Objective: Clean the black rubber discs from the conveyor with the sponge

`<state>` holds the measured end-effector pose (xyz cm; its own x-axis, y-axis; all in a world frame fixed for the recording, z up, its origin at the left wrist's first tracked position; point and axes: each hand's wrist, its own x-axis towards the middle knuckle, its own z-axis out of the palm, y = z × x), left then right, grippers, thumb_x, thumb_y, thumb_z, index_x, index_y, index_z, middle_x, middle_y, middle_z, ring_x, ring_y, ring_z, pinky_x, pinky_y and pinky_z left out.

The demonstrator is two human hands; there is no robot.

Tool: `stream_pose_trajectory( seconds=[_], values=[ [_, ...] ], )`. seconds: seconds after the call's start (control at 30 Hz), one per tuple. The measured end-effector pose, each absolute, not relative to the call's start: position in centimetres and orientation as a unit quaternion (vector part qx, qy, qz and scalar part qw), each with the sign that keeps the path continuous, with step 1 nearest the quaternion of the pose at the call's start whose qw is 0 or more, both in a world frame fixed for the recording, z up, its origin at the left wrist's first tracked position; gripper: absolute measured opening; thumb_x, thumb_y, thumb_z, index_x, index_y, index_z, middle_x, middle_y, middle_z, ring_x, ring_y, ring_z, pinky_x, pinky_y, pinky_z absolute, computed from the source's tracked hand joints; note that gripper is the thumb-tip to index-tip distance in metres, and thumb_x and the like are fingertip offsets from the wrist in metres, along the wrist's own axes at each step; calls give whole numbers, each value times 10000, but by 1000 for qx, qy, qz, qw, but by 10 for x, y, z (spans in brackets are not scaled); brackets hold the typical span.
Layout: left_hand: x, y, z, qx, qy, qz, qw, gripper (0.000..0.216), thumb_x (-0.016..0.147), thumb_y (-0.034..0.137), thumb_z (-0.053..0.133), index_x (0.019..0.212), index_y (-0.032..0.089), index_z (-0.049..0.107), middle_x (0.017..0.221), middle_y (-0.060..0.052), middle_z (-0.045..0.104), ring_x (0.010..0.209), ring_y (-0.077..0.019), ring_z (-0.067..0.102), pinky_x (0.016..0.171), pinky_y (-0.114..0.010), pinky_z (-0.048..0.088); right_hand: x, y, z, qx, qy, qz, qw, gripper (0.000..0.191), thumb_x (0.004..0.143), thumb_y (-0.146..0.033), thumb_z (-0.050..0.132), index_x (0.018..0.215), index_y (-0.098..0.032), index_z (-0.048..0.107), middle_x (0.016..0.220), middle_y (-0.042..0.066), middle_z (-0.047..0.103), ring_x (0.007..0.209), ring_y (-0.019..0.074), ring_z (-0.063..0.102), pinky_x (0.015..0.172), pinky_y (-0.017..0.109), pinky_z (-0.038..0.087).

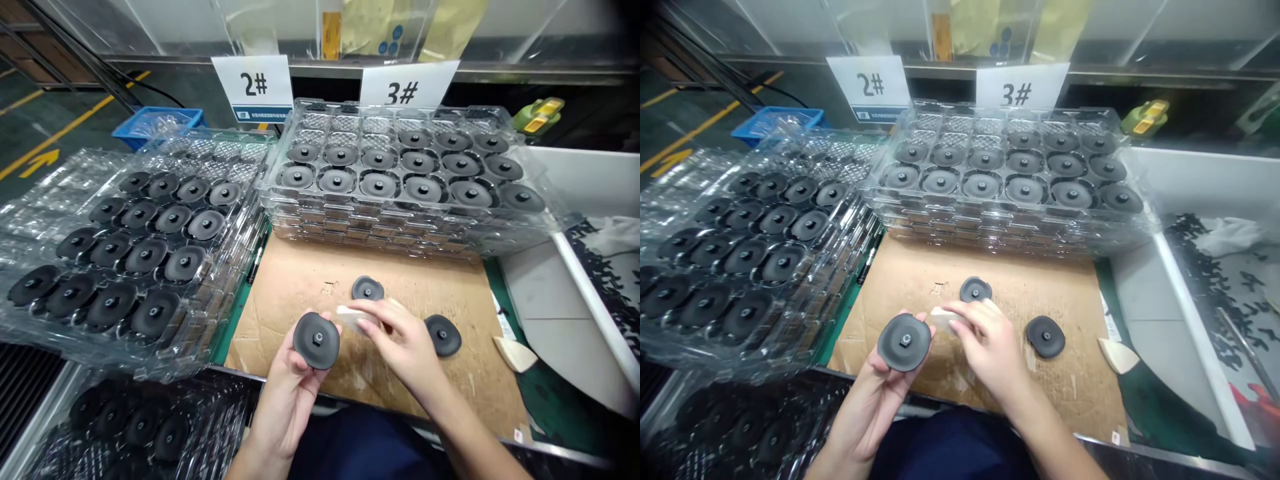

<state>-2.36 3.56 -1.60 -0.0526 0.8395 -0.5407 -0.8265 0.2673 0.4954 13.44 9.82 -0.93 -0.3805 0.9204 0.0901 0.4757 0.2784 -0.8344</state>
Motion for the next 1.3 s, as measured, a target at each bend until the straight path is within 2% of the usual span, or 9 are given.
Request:
stream_pose_trajectory(
  seconds=[0.2, 0.43, 0.53, 0.63, 0.77, 0.93, 1.1, 1.2, 1.3],
  values=[
    [-18, 41, -16, -10, 384, 590, 710, 554, 673, 351, 669, 1206, 291, 530, 1141, -74, 634, 1057, -254, 584, 912, -359, 470, 167, 64, -57, -491, -744, 380, 247, 230, 857, -195, 496, 1032, -252, 636, 904, 15, 693, 760, 161, 613, 717, 315, 482],
    [2, 40, -8, 36, 369, 560, 741, 493, 672, 354, 676, 1147, 255, 584, 1155, -58, 634, 1060, -208, 581, 849, -245, 494, 145, 77, 26, -469, -710, 373, 371, 308, 874, -187, 469, 1170, -241, 531, 1053, 32, 620, 899, 146, 577, 804, 281, 473],
    [4, 37, -8, 33, 374, 545, 750, 468, 700, 339, 664, 1156, 275, 576, 1140, -41, 642, 1045, -191, 589, 828, -229, 501, 135, 82, 53, -372, -765, 424, 311, 279, 873, -139, 449, 1111, -207, 576, 922, 17, 637, 820, 116, 581, 757, 233, 469],
    [4, 35, -8, 34, 392, 560, 729, 489, 653, 282, 717, 1126, 296, 592, 1087, -12, 668, 974, -152, 622, 782, -188, 514, 129, 84, 55, -363, -780, 441, 254, 232, 869, -121, 455, 1004, -209, 623, 885, -6, 638, 805, 100, 579, 733, 210, 459],
    [2, 32, -3, 11, 398, 550, 734, 407, 613, 332, 739, 1007, 271, 658, 985, 9, 705, 897, -113, 646, 772, -140, 506, 128, 78, 48, -377, -765, 383, 355, 297, 896, -161, 405, 1155, -139, 549, 971, 66, 623, 881, 142, 563, 815, 268, 445],
    [0, 30, 1, 43, 411, 549, 727, 505, 587, 292, 759, 1072, 306, 622, 1035, 3, 697, 913, -167, 652, 808, -240, 531, 135, 72, 55, -355, -770, 467, 250, 239, 884, -123, 431, 1009, -206, 617, 888, 1, 629, 801, 99, 567, 726, 200, 447],
    [4, 29, 8, 48, 385, 524, 758, 376, 629, 278, 738, 998, 263, 668, 981, -7, 716, 844, -114, 665, 754, -133, 511, 135, 69, 57, -363, -765, 383, 369, 311, 903, -160, 392, 1178, -123, 533, 956, 66, 622, 871, 140, 561, 820, 259, 443],
    [2, 28, 11, 48, 408, 518, 750, 443, 610, 263, 753, 1039, 294, 647, 1072, -9, 689, 959, -184, 642, 832, -241, 518, 144, 65, 59, -331, -774, 461, 280, 261, 876, -108, 444, 1074, -191, 593, 912, -2, 635, 822, 94, 570, 755, 185, 446],
    [4, 27, 12, 52, 394, 520, 756, 459, 572, 240, 776, 1015, 274, 660, 979, -3, 716, 897, -160, 658, 764, -189, 532, 145, 67, 60, -368, -766, 441, 288, 240, 872, -112, 453, 1036, -201, 605, 884, -9, 630, 792, 89, 568, 742, 188, 443]
  ],
)
